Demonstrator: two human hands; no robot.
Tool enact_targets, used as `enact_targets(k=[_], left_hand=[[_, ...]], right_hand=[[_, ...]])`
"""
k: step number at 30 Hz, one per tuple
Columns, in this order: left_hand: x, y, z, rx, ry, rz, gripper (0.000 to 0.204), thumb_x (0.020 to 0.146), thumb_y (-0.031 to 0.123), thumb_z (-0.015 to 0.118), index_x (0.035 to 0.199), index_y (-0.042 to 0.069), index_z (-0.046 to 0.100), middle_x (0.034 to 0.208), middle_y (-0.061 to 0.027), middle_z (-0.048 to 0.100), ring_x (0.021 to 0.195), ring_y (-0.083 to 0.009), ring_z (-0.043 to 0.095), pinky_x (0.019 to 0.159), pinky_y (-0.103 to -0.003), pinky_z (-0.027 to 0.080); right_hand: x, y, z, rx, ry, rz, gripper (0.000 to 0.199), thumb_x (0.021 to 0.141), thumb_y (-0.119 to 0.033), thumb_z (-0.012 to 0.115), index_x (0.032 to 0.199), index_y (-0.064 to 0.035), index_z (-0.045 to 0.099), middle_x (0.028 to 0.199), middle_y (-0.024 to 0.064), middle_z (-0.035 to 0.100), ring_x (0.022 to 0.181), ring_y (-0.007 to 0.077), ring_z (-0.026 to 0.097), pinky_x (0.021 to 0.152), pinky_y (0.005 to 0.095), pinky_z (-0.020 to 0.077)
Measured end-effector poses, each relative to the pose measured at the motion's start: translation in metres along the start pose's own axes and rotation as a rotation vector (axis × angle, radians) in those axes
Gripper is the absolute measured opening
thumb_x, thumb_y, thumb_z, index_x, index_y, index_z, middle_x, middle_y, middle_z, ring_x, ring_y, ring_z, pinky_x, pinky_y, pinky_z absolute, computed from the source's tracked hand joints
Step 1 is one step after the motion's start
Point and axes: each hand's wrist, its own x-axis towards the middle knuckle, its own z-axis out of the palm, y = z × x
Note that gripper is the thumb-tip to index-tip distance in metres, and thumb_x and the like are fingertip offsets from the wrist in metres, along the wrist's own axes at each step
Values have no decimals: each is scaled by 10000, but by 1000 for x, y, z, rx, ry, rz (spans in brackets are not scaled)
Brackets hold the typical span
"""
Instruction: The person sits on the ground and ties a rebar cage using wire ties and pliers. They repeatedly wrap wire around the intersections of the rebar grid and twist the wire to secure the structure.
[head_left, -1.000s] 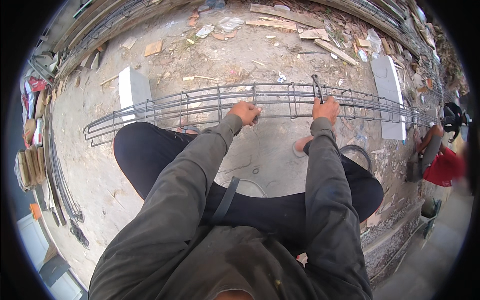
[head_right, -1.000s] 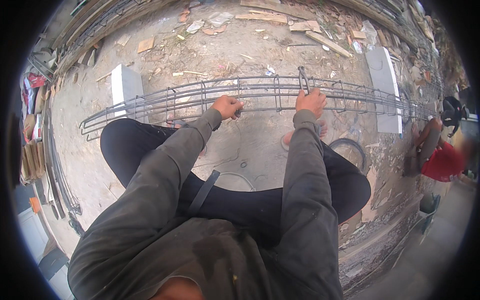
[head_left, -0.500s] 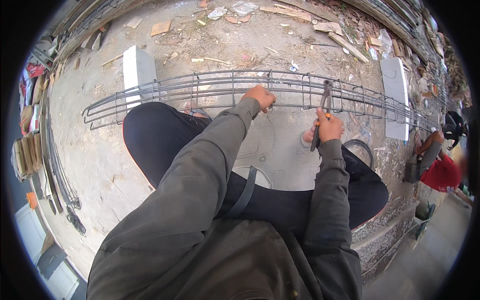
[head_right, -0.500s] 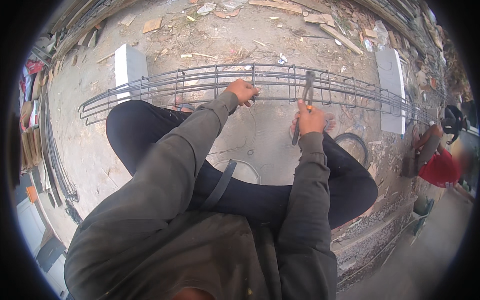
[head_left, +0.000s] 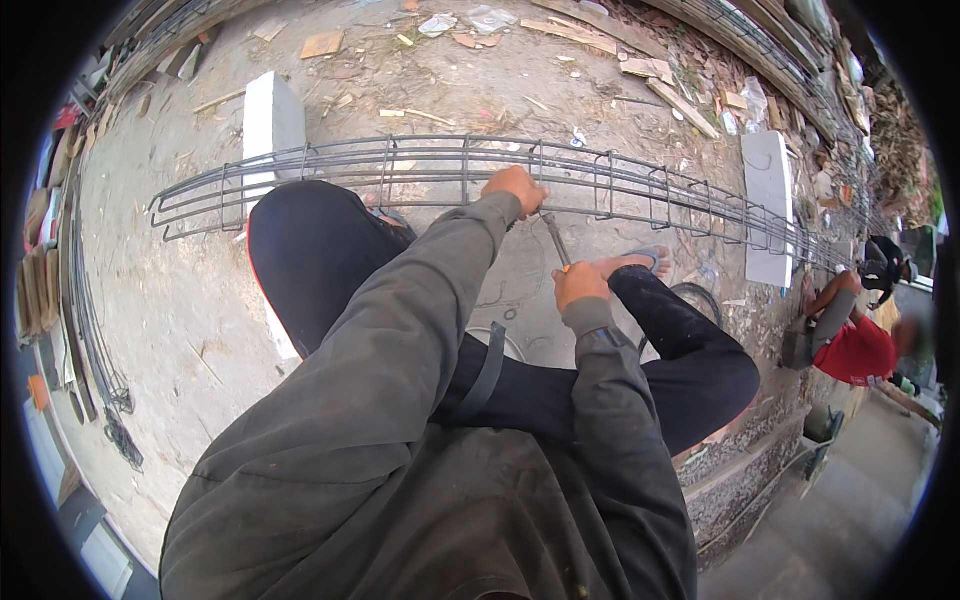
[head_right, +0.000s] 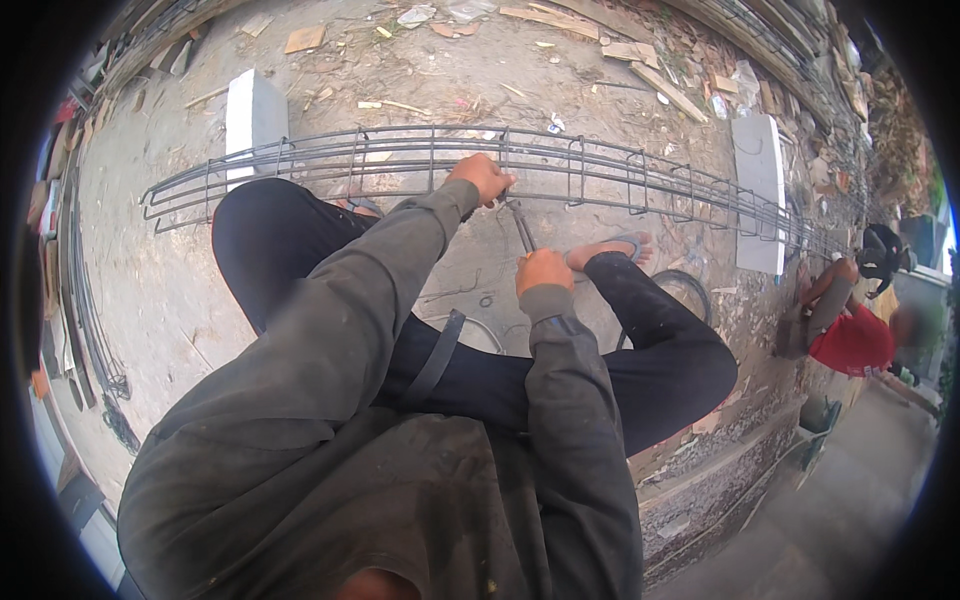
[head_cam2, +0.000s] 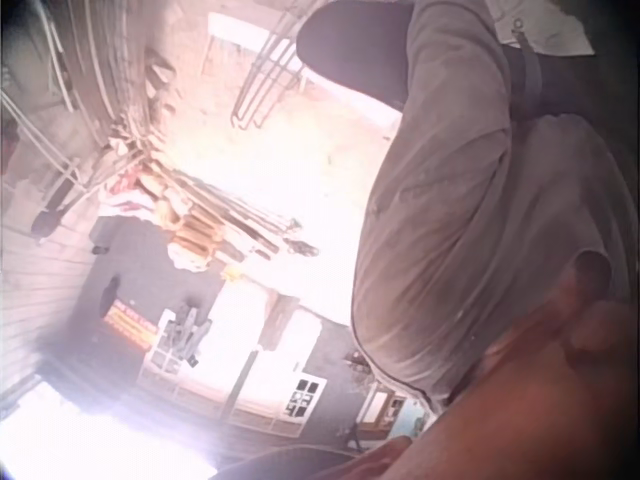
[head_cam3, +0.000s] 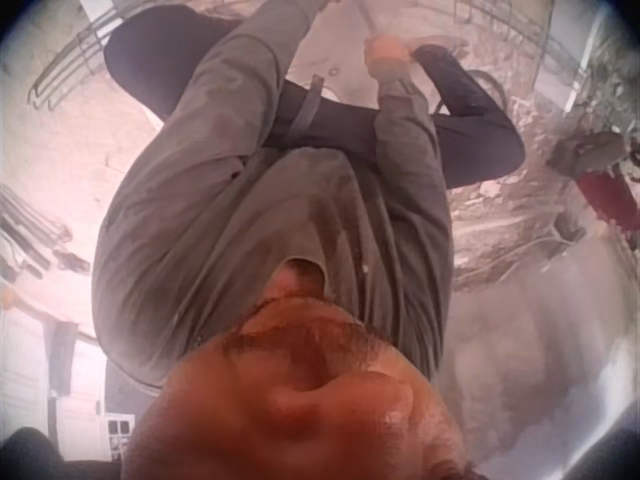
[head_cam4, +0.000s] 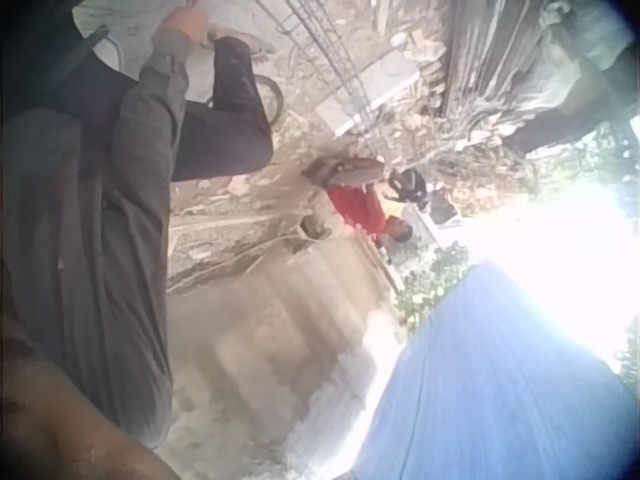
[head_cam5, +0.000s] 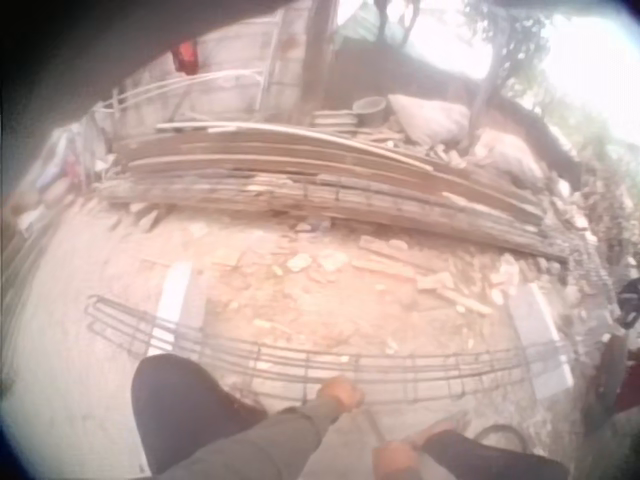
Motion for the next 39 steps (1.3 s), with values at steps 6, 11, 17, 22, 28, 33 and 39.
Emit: enact_targets(k=[6,11,17,22,28,33,39], left_hand=[[7,-3,2,42,-14,23,389,941,447,653,878,92,801,745,-66,752,806,-224,737,792,-382,559],[7,-4,0,43,-17,31,377,934,449,664,924,99,805,747,-64,753,771,-221,736,784,-380,562],[3,-2,-1,-93,-63,10,390,942,415,672,1049,56,781,901,-110,763,737,-209,758,673,-331,595],[11,-11,-3,-75,-90,21,419,943,400,683,1096,17,760,1006,-138,761,748,-215,770,626,-314,611],[3,-2,-2,-90,-89,14,412,939,396,683,1068,14,768,945,-127,768,720,-207,766,622,-323,608],[1,-1,-6,-27,-66,58,396,948,393,665,1041,23,774,891,-120,767,710,-201,763,635,-316,605],[11,-8,-1,14,-60,53,417,952,415,655,1027,22,773,871,-118,765,714,-197,764,645,-322,605]], right_hand=[[-3,-10,-9,-57,-59,-53,337,960,-346,656,1071,-36,730,1144,227,666,1056,397,679,901,462,547],[-6,-16,-8,-121,96,-95,379,926,-343,699,1042,18,685,1054,219,689,979,401,694,847,473,564],[9,-1,-27,758,-530,58,511,846,-324,770,1082,65,538,917,244,686,840,348,723,732,445,574],[3,15,-34,-143,522,-503,411,873,-251,706,1092,59,549,786,217,667,622,316,699,583,424,566],[25,26,-30,433,-437,70,395,942,-319,622,1070,52,668,916,283,712,887,402,712,814,487,557],[13,11,-24,-135,-38,-185,397,972,-219,565,1285,23,596,982,249,705,967,392,706,837,466,568],[9,-3,-7,-295,144,-151,382,961,-135,526,1311,15,559,1060,193,680,971,363,707,770,469,588]])
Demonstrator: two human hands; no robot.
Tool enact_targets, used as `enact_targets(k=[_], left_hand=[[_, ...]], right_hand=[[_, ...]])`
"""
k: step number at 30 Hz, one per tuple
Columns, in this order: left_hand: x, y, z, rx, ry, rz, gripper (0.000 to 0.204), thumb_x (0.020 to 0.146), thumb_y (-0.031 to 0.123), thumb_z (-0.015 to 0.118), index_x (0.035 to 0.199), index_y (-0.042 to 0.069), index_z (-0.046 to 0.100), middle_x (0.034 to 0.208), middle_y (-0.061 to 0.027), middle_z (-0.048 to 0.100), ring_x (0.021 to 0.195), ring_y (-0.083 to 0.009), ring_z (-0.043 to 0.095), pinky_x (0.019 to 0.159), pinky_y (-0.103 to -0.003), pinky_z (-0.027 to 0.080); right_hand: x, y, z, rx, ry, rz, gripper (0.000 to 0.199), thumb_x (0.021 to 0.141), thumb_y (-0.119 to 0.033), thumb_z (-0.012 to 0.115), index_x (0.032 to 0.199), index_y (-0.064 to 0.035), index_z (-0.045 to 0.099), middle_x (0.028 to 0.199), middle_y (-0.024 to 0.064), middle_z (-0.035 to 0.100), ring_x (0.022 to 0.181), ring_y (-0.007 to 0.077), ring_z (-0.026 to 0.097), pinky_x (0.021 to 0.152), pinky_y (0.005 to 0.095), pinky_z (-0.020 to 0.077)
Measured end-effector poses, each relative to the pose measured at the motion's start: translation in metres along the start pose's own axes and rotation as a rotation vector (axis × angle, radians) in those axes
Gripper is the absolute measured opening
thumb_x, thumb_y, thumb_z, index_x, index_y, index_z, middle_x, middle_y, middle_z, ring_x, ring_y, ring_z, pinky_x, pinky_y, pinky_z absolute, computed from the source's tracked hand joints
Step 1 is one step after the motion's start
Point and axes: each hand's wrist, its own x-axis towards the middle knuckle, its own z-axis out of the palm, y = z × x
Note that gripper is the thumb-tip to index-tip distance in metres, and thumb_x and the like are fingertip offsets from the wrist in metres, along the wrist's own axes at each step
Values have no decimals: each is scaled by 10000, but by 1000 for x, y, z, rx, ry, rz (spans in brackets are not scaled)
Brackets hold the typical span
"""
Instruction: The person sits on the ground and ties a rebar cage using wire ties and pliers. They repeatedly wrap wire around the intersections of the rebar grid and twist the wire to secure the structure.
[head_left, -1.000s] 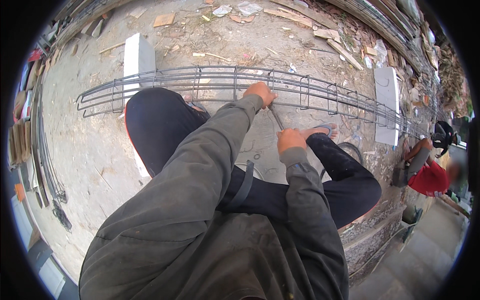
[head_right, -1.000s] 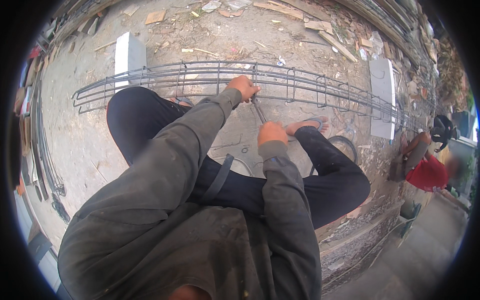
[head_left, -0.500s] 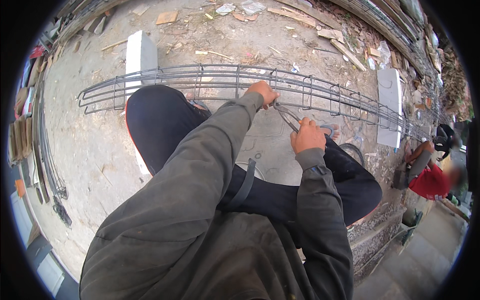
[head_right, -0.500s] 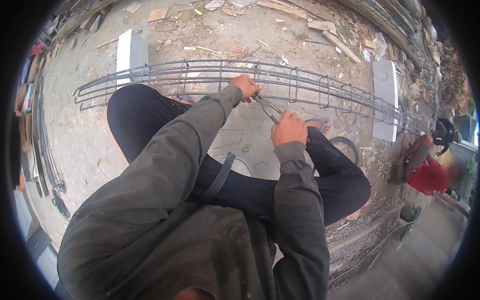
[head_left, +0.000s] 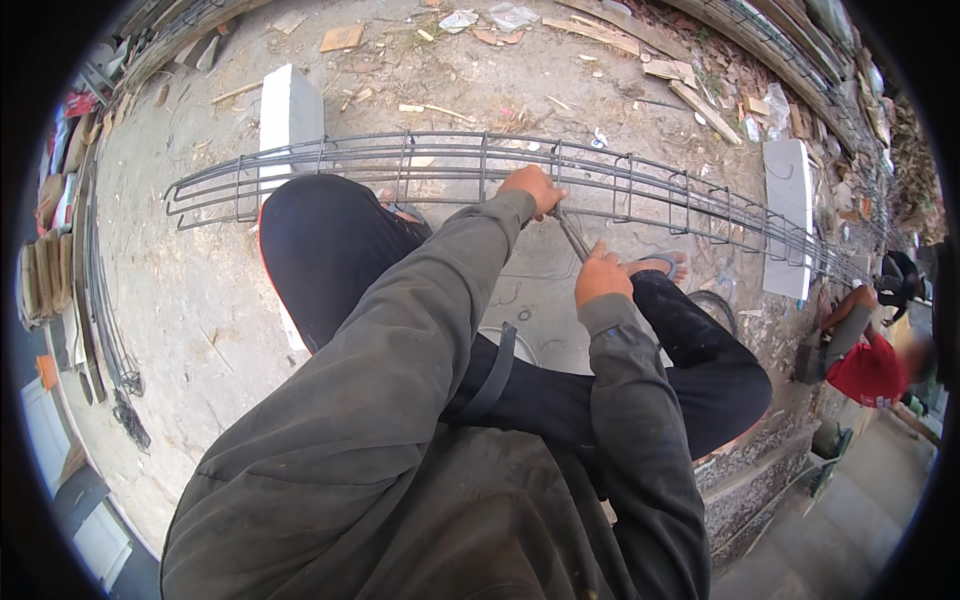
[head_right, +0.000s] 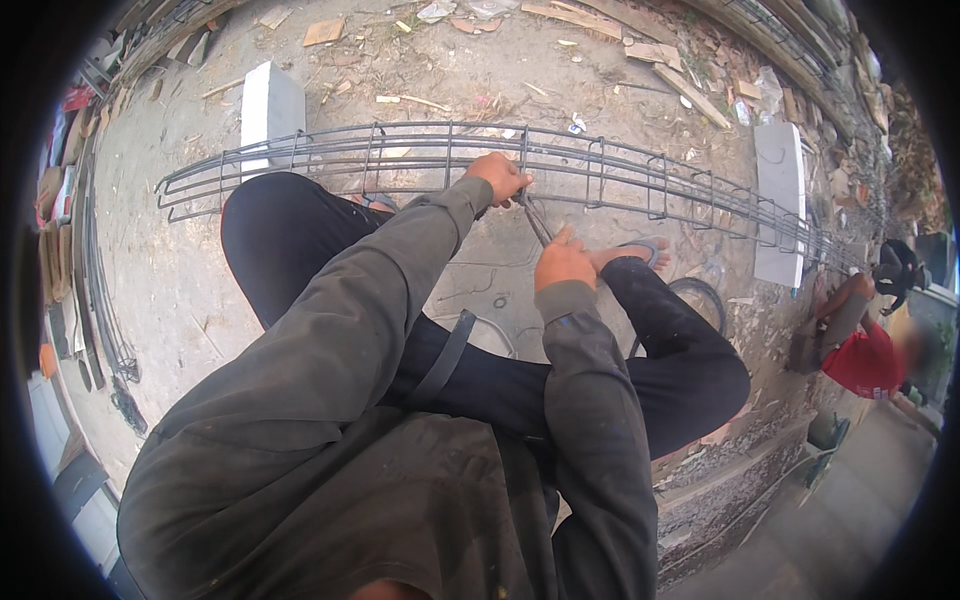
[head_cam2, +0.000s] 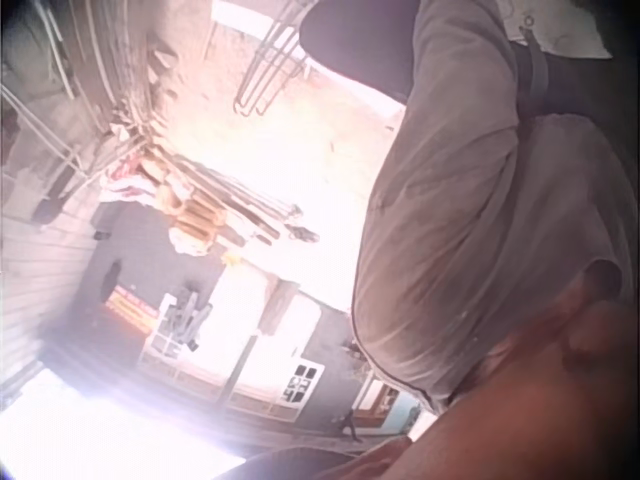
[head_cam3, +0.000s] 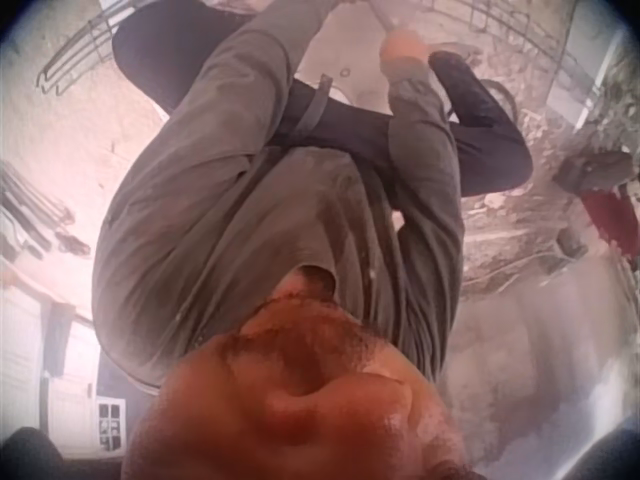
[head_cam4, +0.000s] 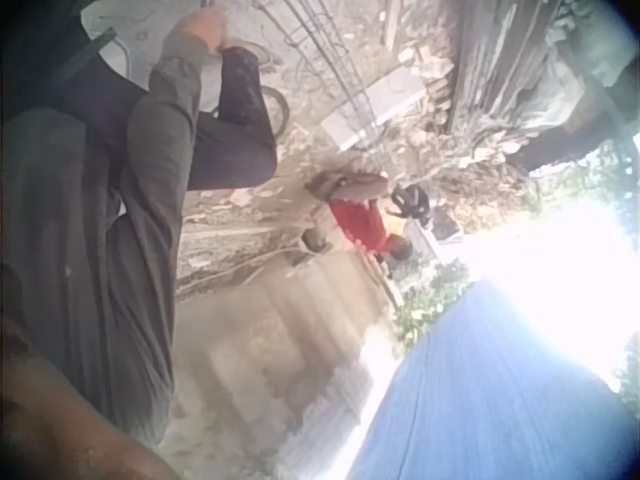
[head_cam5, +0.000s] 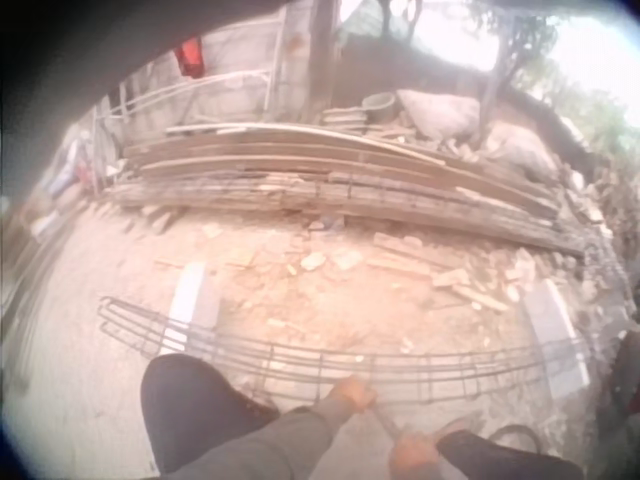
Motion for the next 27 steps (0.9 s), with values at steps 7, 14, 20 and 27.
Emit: enact_targets(k=[7,14,20,27], left_hand=[[-7,2,-1,-18,9,14,421,952,422,653,1018,24,774,858,-122,764,725,-197,765,651,-325,603],[-3,-5,6,0,57,10,397,972,444,583,943,114,801,733,-56,749,792,-221,732,793,-391,560],[0,1,3,-46,-38,-6,414,989,390,599,1033,11,759,840,-121,755,722,-203,763,647,-346,603],[0,-2,4,29,18,55,443,986,403,596,965,-13,747,809,-135,741,708,-216,758,635,-354,597]], right_hand=[[31,51,0,-90,25,-278,201,950,-171,556,1064,-9,592,1009,198,674,918,353,716,730,462,592],[19,38,-18,41,-89,-288,305,935,-244,672,1043,31,593,957,226,696,893,371,726,750,460,592],[4,7,-20,1099,-729,111,422,872,-232,752,1098,62,551,913,217,701,852,351,726,740,466,590],[-16,26,-39,9,260,-193,376,844,-240,736,1076,12,582,1025,187,667,867,358,721,727,463,587]])
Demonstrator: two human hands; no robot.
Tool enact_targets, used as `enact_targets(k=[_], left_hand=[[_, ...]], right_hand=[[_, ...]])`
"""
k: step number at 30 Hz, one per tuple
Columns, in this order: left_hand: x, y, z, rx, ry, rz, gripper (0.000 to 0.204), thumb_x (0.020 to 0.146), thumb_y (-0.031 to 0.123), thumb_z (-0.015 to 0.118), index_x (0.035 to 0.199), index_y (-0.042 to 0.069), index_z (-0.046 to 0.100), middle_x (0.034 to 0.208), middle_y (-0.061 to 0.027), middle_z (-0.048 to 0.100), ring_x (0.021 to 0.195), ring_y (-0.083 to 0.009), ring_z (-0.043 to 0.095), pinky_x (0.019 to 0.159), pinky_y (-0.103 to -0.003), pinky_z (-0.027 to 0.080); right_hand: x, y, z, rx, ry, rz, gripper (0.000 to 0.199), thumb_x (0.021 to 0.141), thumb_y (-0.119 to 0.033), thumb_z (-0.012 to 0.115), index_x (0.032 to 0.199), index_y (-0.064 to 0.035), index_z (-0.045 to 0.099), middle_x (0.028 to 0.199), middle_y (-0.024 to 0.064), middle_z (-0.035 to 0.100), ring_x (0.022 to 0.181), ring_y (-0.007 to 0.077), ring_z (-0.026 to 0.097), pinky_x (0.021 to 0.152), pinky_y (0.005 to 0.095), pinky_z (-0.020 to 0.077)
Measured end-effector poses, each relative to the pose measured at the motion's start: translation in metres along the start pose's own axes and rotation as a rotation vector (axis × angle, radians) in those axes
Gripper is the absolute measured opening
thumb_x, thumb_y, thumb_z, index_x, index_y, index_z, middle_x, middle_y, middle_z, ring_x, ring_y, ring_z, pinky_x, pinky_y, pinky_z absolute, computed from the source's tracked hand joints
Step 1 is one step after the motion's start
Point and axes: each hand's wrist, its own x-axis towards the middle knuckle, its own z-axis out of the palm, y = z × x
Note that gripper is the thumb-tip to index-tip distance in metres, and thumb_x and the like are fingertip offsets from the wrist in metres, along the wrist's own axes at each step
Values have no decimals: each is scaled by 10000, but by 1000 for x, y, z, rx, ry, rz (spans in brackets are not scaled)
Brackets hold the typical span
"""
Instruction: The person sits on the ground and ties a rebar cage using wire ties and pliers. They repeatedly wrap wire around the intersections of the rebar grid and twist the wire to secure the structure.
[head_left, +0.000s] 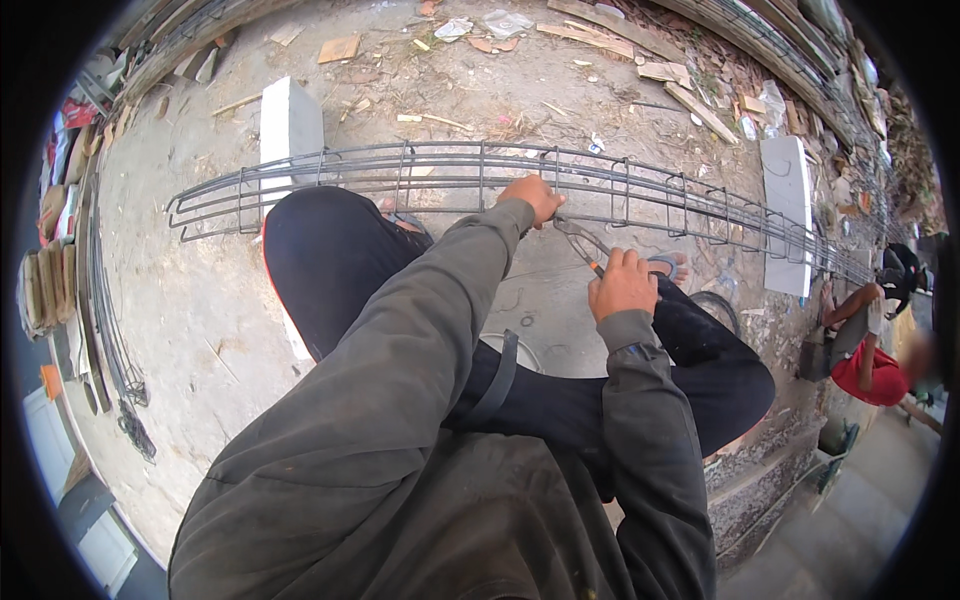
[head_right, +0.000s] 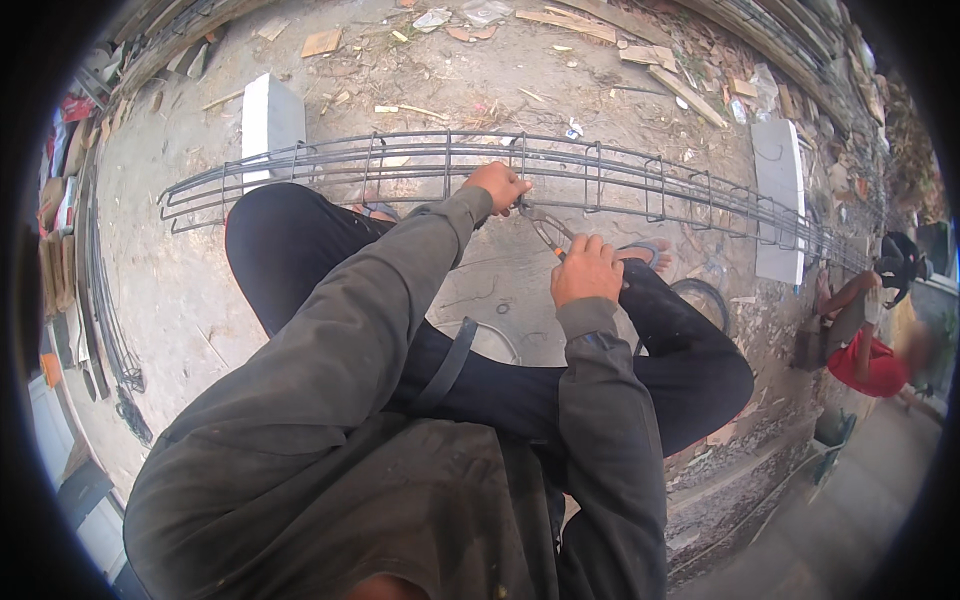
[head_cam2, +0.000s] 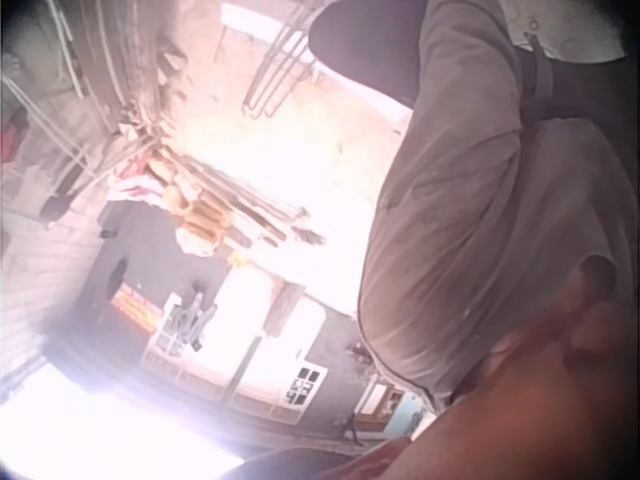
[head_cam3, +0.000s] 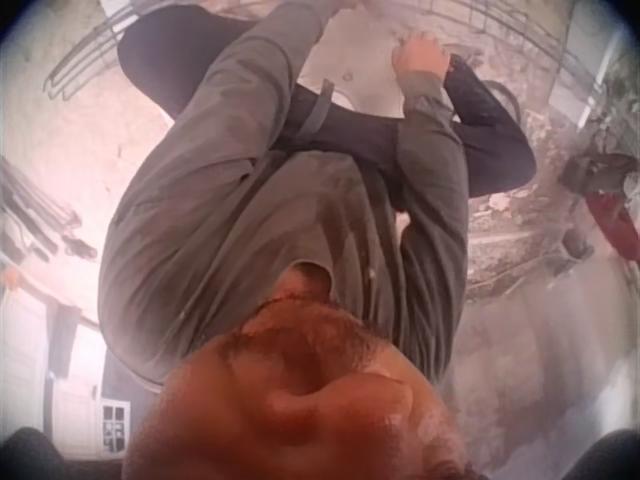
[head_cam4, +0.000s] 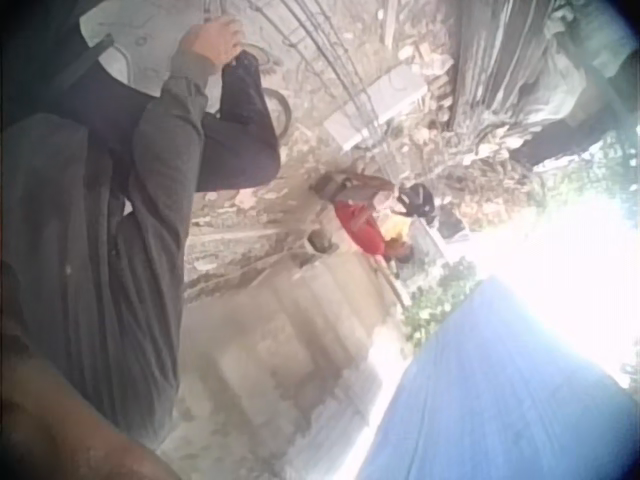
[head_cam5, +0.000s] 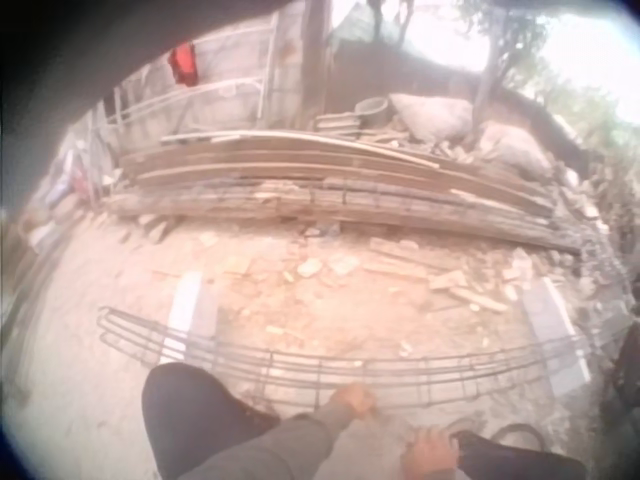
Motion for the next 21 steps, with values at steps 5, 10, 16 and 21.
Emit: enact_targets(k=[5,10,16,21], left_hand=[[0,-2,3,17,37,29,436,981,419,594,950,16,757,752,-128,727,656,-222,734,644,-348,586],[11,-13,15,114,95,126,448,977,444,594,986,34,774,726,-120,724,632,-214,714,657,-360,569],[17,-14,14,75,43,33,448,983,439,588,1046,39,779,738,-114,731,642,-210,714,661,-365,570],[12,-12,13,69,70,64,446,986,431,582,1040,35,778,761,-110,738,648,-210,714,664,-366,572]], right_hand=[[10,3,0,61,-458,132,407,886,-262,688,1159,19,576,1185,181,635,1050,365,688,812,458,582],[-5,3,39,56,-317,192,486,977,-220,547,1386,40,513,1188,177,635,1127,343,658,840,477,572],[-2,-16,31,-249,-164,152,570,983,-204,539,1501,5,427,1142,138,640,1083,310,641,857,471,538],[3,-12,36,-227,-156,144,378,974,-248,569,1281,-28,572,1050,102,653,975,282,674,768,438,557]])
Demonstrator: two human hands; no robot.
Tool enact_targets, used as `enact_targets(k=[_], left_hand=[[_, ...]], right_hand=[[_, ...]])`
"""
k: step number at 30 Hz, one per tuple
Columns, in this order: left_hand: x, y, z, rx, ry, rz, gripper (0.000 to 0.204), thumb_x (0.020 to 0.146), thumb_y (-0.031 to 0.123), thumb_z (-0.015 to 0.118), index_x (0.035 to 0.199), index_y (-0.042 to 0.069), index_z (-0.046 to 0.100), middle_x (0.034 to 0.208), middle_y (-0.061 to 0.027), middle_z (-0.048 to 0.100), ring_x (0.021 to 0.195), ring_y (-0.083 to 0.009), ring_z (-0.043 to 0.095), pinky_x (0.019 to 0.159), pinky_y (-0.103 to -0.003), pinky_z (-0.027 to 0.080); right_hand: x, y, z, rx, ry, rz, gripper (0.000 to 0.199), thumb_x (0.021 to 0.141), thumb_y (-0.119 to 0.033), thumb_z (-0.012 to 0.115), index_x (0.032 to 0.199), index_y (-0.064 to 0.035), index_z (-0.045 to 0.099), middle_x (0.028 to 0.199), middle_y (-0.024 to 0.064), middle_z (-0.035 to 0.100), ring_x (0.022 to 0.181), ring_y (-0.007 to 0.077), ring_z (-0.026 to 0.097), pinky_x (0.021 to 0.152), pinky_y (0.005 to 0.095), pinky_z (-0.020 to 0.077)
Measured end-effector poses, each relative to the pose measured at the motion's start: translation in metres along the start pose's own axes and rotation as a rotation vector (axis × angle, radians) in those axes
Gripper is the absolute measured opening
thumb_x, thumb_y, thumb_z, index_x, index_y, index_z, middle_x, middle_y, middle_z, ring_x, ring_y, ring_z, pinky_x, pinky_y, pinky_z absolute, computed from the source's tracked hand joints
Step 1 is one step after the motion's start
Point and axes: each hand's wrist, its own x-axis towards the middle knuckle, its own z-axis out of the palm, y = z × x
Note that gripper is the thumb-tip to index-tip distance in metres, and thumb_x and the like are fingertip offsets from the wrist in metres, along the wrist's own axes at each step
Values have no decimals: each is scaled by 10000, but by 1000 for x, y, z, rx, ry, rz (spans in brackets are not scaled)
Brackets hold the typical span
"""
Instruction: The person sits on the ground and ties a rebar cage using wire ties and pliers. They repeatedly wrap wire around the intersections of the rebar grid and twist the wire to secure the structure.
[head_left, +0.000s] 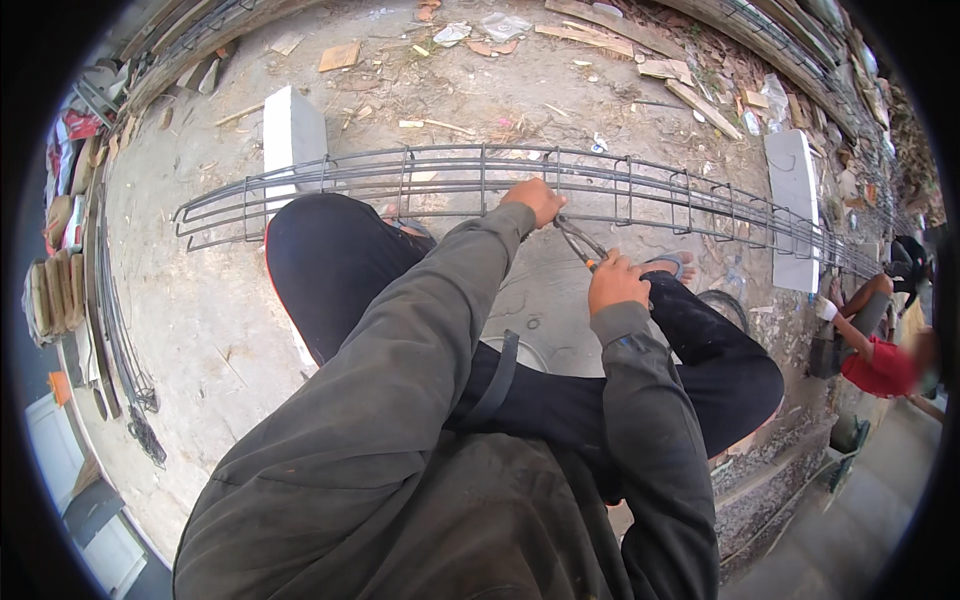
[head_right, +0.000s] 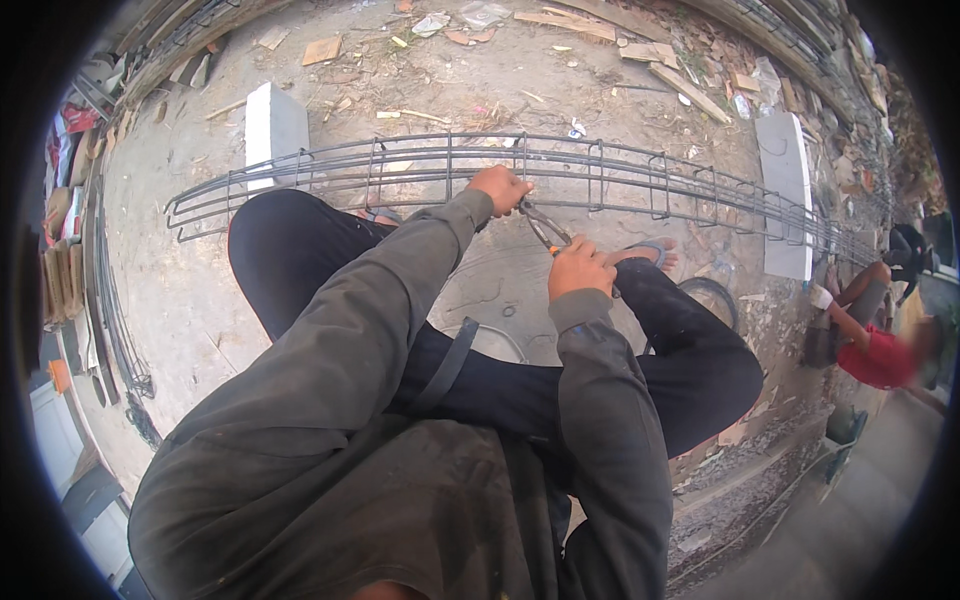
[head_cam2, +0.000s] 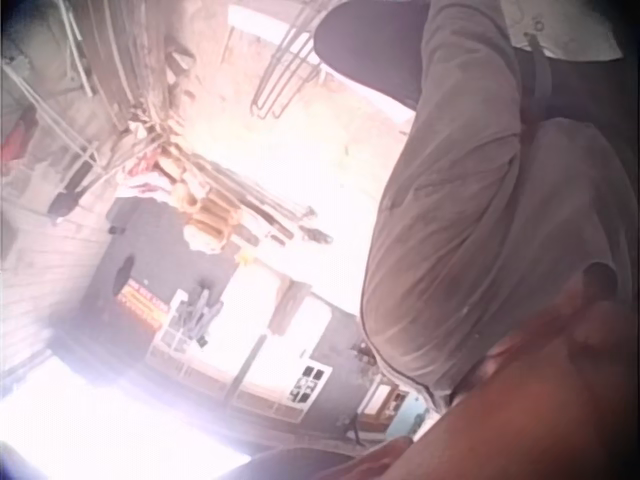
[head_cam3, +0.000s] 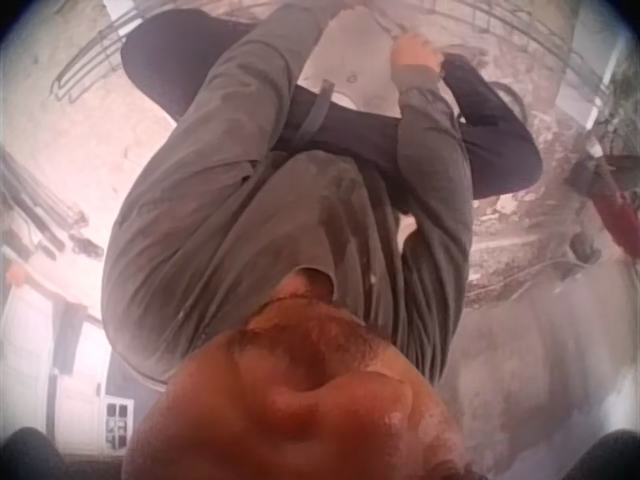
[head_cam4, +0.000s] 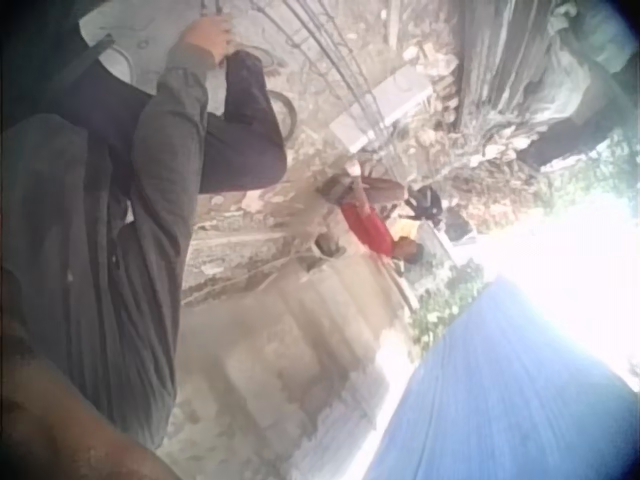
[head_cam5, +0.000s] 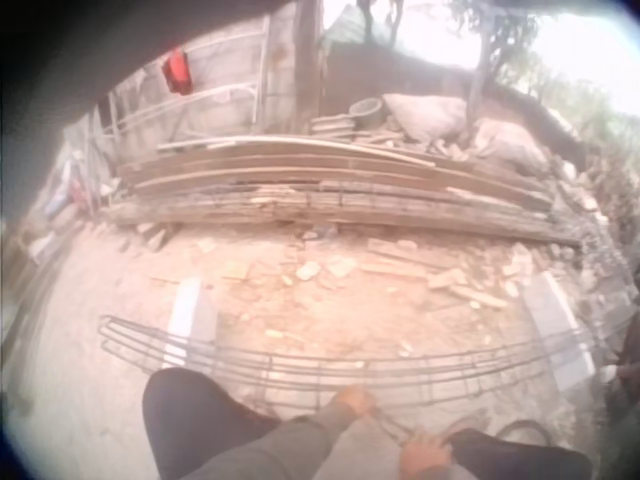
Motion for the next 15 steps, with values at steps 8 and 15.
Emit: enact_targets(k=[8,15], left_hand=[[9,-8,8,48,30,6,450,992,425,552,973,39,782,754,-119,730,632,-235,701,683,-395,566],[3,1,-1,-4,2,-42,463,977,443,571,952,22,764,882,-151,717,787,-290,684,776,-419,541]], right_hand=[[24,40,18,135,-6,-203,338,945,-332,656,1104,-47,570,976,116,656,902,298,701,724,415,580],[8,27,7,92,11,-115,277,949,-295,652,1033,-34,620,1010,142,651,984,323,690,735,440,583]])
